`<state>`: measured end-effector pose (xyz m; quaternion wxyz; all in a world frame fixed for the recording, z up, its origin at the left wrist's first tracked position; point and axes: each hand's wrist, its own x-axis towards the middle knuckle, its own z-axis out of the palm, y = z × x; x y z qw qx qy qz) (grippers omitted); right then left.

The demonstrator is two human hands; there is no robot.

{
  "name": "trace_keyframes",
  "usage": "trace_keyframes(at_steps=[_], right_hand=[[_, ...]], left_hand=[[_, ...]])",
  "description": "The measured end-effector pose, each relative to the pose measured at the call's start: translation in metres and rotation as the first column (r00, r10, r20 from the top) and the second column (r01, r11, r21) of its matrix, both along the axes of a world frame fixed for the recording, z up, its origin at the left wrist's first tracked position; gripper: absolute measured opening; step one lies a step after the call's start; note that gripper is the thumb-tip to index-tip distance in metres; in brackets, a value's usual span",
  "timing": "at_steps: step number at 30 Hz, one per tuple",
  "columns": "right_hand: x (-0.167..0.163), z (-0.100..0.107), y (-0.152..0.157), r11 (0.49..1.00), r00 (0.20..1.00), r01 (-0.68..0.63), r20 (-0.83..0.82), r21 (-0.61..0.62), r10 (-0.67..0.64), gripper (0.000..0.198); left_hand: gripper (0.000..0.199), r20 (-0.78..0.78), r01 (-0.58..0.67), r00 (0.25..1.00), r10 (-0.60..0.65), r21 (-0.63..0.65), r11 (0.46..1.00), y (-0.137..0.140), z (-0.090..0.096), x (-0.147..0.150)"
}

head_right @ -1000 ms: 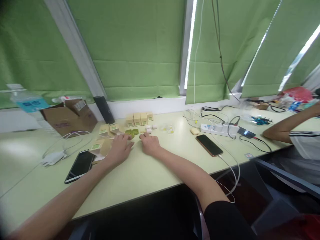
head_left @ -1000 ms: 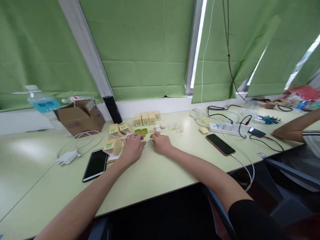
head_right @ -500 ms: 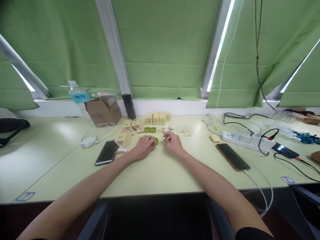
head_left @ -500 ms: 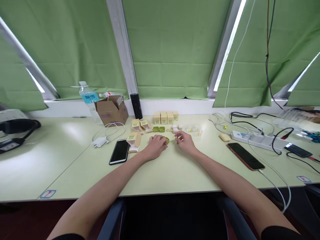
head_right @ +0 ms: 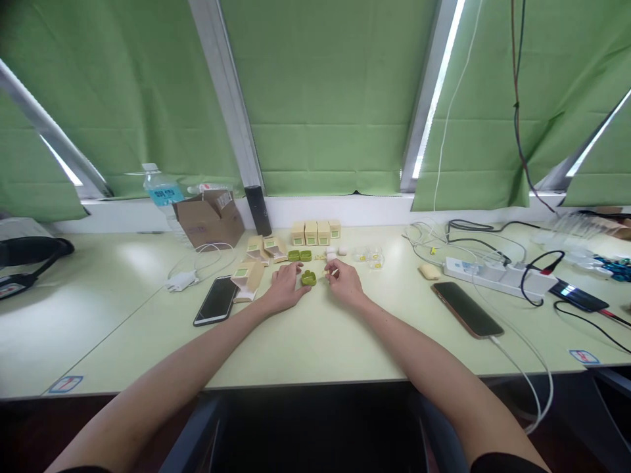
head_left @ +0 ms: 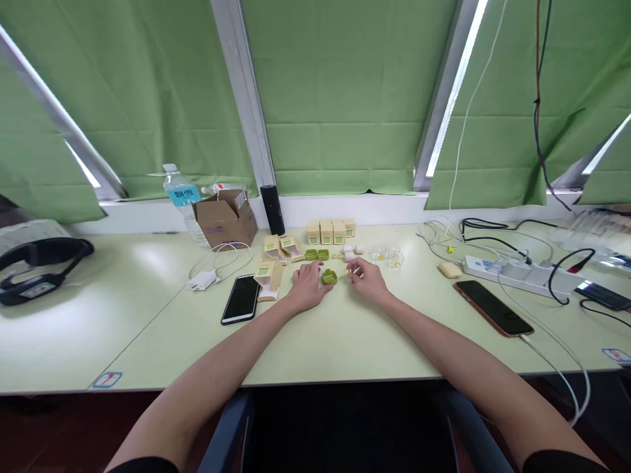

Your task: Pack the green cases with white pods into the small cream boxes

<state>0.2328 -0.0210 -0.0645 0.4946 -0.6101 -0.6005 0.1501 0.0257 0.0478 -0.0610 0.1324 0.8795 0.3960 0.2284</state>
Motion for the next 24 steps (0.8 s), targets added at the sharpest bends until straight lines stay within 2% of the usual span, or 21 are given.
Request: trace_keyframes(at_steps=[3,6,10,13,17,24], right_hand=[[-0.002,0.003,-0.002,1.0,1.0,0.0,-0.007,-0.008,0.0,0.01],[-0.004,0.006,-0.003,0.999,1.0,0.005,0.01,0.033,-0.005,0.008],[-0.007,0.009,-0.006,0.987,0.999,-0.007,0.039,0.16,0.001,0.01],[-0.011,0.012,-0.012,0.955,0.996,-0.051,0.08,0.291,0.029,0.015],[-0.016,0.017,-0.02,0.912,0.982,-0.085,0.189,0.402,0.009,0.015],[-0.02,0.016,-0.026,0.896,0.886,-0.153,0.459,0.417,-0.063,0.02]], left_hand=[[0.041,-0.024,-0.015,1.0,0.015,0.0,1.0,0.004,-0.003,0.004],[0.033,0.045,0.039,0.998,-0.04,0.016,0.999,0.005,-0.005,0.003],[0.04,0.229,0.117,0.966,-0.118,0.018,0.993,0.0,-0.004,-0.002],[0.044,0.302,0.134,0.943,-0.142,0.047,0.99,-0.007,-0.001,-0.002],[0.042,0.333,0.149,0.925,-0.18,0.118,0.982,-0.015,0.004,-0.001],[0.039,0.295,0.185,0.92,-0.258,0.253,0.95,-0.022,0.01,-0.004]])
